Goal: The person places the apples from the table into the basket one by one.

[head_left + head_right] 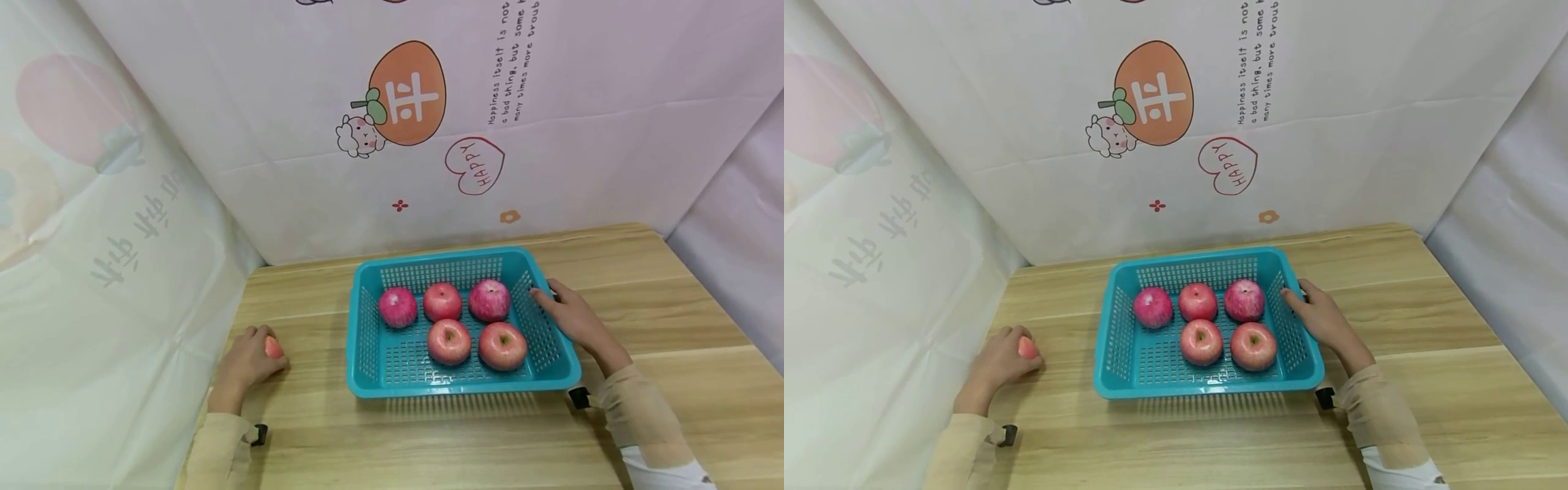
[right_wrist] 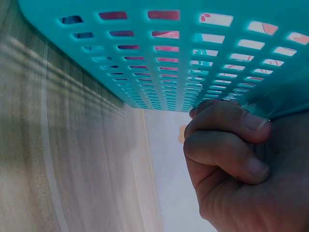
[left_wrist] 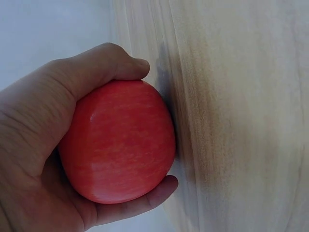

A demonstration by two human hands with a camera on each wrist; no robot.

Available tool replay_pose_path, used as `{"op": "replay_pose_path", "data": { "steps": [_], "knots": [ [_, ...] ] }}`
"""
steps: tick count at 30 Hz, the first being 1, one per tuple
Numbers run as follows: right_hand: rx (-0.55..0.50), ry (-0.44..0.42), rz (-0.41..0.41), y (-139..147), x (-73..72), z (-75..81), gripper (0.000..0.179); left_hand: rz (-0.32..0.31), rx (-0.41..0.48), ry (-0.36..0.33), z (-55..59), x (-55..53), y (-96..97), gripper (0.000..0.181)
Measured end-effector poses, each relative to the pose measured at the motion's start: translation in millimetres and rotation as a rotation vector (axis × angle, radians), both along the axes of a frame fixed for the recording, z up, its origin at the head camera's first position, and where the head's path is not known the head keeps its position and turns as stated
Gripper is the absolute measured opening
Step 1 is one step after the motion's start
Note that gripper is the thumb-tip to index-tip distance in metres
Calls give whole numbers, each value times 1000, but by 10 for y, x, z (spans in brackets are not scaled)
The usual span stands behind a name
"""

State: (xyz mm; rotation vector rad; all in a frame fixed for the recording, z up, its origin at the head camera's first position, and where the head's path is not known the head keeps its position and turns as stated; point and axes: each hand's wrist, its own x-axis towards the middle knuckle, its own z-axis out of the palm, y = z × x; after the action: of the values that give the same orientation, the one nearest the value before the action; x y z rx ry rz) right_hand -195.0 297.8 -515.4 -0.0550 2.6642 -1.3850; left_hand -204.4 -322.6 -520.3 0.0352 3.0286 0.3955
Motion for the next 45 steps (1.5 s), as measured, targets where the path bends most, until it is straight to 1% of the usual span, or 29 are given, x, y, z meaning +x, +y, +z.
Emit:
{"op": "replay_pose_path", "data": {
  "steps": [5, 12, 17, 20, 26, 30, 34, 40, 45],
  "knots": [
    [-2, 1, -1, 4, -4, 0, 68, 8, 1, 3, 2, -9, -1, 56],
    [4, -3, 0, 15, -13, -13, 69, -2, 3, 14, -12, -21, -11, 60],
    [1, -6, 1, 11, -10, -4, 69, -1, 5, 6, -9, -21, 0, 59],
    [-3, -4, 1, 6, -3, 8, 70, -1, 9, 3, 6, -32, 7, 57],
    [-5, -4, 3, 17, 1, 11, 72, -7, 9, 20, 48, -73, 43, 54],
    [6, -3, 6, 22, 0, 4, 72, -22, -1, 29, 98, -83, 70, 55],
    [10, 0, 8, 21, -3, 3, 70, -34, -19, 45, 173, -80, 94, 55],
    [11, -6, 6, 14, 6, 9, 71, -47, -35, 77, 294, -64, 159, 48],
    [11, -2, 8, 15, 0, 12, 69, -60, -47, 107, 407, -55, 231, 47]
  ]
}}
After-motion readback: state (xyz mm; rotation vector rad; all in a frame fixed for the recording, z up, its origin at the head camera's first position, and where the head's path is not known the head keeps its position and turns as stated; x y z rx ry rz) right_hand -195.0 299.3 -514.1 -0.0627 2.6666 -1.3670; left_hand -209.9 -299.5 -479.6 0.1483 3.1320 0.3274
